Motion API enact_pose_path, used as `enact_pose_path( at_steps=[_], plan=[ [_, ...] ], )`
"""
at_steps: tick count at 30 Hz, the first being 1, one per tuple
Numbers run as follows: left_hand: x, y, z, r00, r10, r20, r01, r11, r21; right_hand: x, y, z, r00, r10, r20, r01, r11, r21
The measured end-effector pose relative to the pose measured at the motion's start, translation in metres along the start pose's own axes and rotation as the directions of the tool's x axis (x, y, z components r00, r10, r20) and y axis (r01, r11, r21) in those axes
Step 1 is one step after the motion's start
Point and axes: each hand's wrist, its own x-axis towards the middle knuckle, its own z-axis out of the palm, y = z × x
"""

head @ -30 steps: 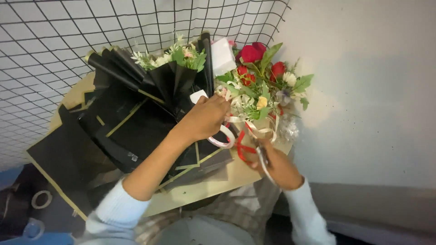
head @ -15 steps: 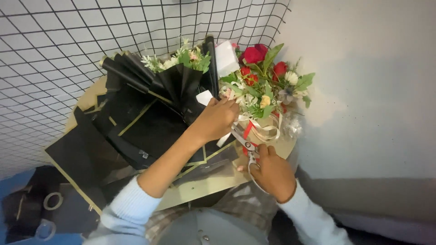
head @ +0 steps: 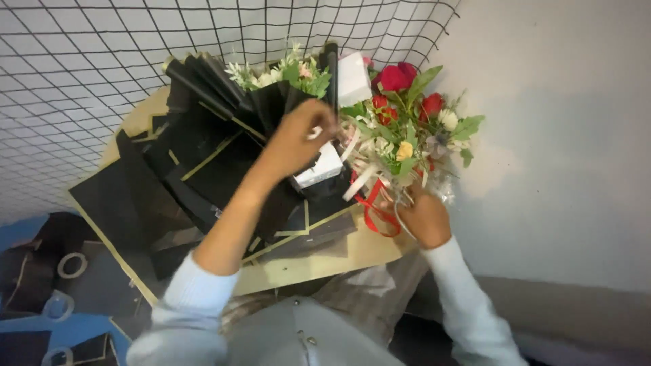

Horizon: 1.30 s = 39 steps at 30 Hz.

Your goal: Wrapping a flower bouquet with black decorative paper and securing it with tape and ribbon.

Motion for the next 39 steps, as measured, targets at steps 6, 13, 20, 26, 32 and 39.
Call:
enact_pose_path(
  at_steps=[6, 13, 20, 26, 32, 39],
  plan=[
    [-0.077, -0.073, -0.034, 0.884, -0.463, -0.064, 0.448, 0.878, -0.171, 0.070, 0.002, 0.032, 0.993, 0.079, -0.088, -0.068, 0.990, 0.127],
    [-0.111, -0.118, -0.036, 0.854, -0.512, -0.092, 0.454, 0.821, -0.346, 0.126, 0.006, 0.051, 0.997, -0.040, -0.061, 0.047, 0.990, 0.132],
    [-0.121, -0.134, 0.003, 0.755, -0.609, -0.242, 0.383, 0.710, -0.591, 0.056, -0.089, 0.036, 0.937, -0.170, -0.304, 0.256, 0.928, 0.270],
    [-0.126, -0.117, 0.017, 0.722, -0.595, -0.353, 0.231, 0.688, -0.688, 0.055, -0.143, 0.095, 0.751, -0.512, -0.417, 0.650, 0.685, 0.329],
    [-0.126, -0.114, 0.016, 0.692, -0.637, -0.340, 0.273, 0.666, -0.694, 0.071, -0.162, 0.105, 0.812, -0.483, -0.328, 0.584, 0.677, 0.447],
    [-0.124, -0.116, 0.015, 0.626, -0.713, -0.314, 0.364, 0.624, -0.691, 0.075, -0.171, 0.092, 0.865, -0.470, -0.175, 0.484, 0.689, 0.540]
  ],
)
